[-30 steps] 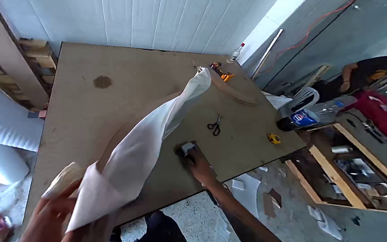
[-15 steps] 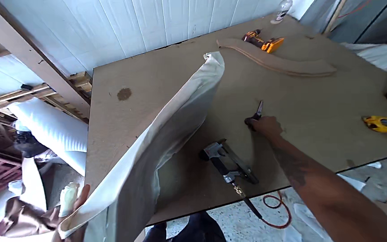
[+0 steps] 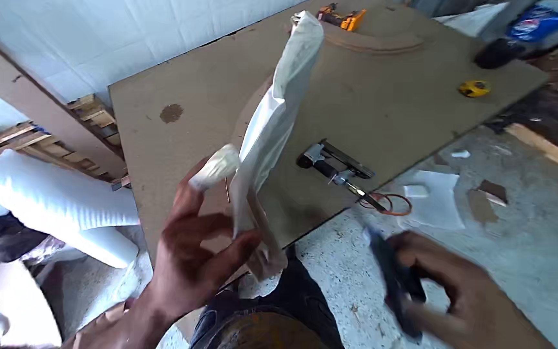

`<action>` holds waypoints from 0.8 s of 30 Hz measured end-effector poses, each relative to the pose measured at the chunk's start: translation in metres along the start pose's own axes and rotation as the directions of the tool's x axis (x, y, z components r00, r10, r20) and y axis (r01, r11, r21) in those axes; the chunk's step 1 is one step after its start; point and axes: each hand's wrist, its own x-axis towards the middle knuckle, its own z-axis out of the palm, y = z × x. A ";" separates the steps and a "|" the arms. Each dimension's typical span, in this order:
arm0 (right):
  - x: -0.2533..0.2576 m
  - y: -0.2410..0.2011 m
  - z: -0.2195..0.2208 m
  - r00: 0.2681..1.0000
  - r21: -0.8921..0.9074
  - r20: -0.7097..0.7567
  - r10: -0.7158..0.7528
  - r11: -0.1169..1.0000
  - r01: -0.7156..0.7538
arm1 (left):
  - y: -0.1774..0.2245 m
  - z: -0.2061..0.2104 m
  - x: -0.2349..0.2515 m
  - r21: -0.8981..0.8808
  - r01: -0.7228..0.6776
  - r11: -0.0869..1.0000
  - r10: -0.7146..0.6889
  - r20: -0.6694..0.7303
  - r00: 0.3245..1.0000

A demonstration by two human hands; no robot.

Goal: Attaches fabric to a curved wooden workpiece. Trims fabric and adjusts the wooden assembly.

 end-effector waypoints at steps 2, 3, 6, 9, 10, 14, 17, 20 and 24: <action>-0.038 -0.065 0.034 0.997 -0.130 0.041 0.071 0.989 -0.065 | -0.003 -0.002 0.009 -0.066 -0.058 0.996 0.062 0.067 0.996; -0.051 -0.085 0.051 0.994 -0.221 0.013 0.108 0.970 -0.102 | -0.002 -0.003 0.013 -0.079 -0.073 0.994 0.081 0.098 0.992; -0.063 -0.118 0.103 0.976 -0.464 -0.198 0.094 0.868 -0.177 | 0.000 -0.003 0.020 -0.055 -0.091 0.994 0.099 0.162 0.982; -0.046 -0.151 0.141 0.937 -0.555 -0.339 0.085 0.786 -0.272 | 0.000 -0.004 0.021 -0.069 -0.088 0.994 0.101 0.216 0.971; -0.039 -0.160 0.150 0.922 -0.559 -0.367 0.122 0.763 -0.324 | 0.000 -0.005 0.020 -0.079 -0.085 0.993 0.102 0.233 0.967; -0.020 -0.171 0.180 0.864 -0.582 -0.461 0.205 0.665 -0.468 | -0.004 -0.012 0.021 -0.099 -0.073 0.992 0.099 0.293 0.951; -0.022 -0.178 0.192 0.857 -0.545 -0.459 0.233 0.688 -0.479 | -0.012 -0.017 0.020 -0.146 -0.061 0.987 0.102 0.294 0.950; -0.030 -0.186 0.193 0.879 -0.514 -0.426 0.213 0.742 -0.429 | -0.016 -0.017 0.013 -0.207 -0.046 0.977 0.103 0.271 0.957; -0.034 -0.188 0.197 0.860 -0.502 -0.456 0.228 0.732 -0.460 | -0.005 -0.006 0.000 -0.179 -0.038 0.983 0.080 0.232 0.969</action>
